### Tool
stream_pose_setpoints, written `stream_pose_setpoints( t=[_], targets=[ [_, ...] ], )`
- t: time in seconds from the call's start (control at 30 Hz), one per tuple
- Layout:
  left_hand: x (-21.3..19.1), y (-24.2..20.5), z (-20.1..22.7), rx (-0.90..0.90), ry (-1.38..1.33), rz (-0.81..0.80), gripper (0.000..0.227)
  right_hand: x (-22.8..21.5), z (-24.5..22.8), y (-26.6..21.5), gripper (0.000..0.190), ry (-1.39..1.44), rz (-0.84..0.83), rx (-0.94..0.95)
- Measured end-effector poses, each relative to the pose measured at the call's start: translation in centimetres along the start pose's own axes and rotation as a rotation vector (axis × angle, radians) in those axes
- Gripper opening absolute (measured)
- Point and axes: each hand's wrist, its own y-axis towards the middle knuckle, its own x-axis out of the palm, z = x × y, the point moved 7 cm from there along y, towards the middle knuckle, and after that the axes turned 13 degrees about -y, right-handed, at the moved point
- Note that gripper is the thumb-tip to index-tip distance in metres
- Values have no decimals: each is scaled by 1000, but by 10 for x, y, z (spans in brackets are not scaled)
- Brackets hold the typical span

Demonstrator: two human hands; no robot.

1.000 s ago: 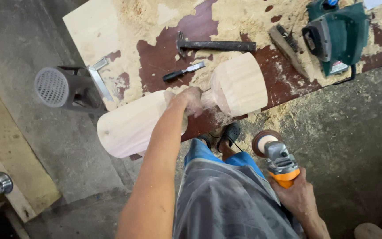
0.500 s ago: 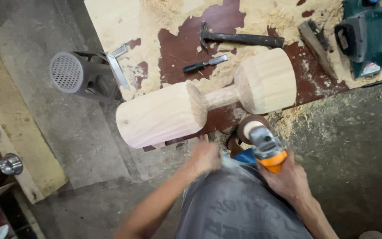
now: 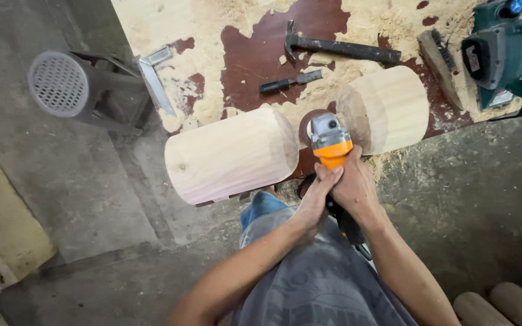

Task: The person uses an angle grinder to smooth the surface of a wooden log segment on a workbench. The person holds the tool with both hands and moves it along the wood, generating sawdust. The person briefly rotates the log to access different areas.

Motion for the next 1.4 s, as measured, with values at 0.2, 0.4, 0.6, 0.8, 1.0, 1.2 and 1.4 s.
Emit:
stream_pose_setpoints(
  t=[0.2,0.4,0.6,0.8,1.0,1.2,1.4],
  targets=[
    [-12,6,6,-3,30,90,73,9,-12,5,75,-99,-64,80],
    [-21,11,-3,-15,-8,50,67,7,-16,1,72,-161,-70,100],
    [-13,10,-12,-90,-17,65,64,5,-6,0,65,-221,-94,121],
    [-9,13,14,90,110,42,66,1,-17,3,68,-156,-27,118],
    [-13,14,19,152,87,56,65,2,-22,10,73,-193,-101,146],
    [-2,26,14,130,90,8,60,-11,-18,14,75,-201,-26,145],
    [-10,22,12,22,81,122,61,-2,-16,20,76,-170,-136,169]
  ],
)
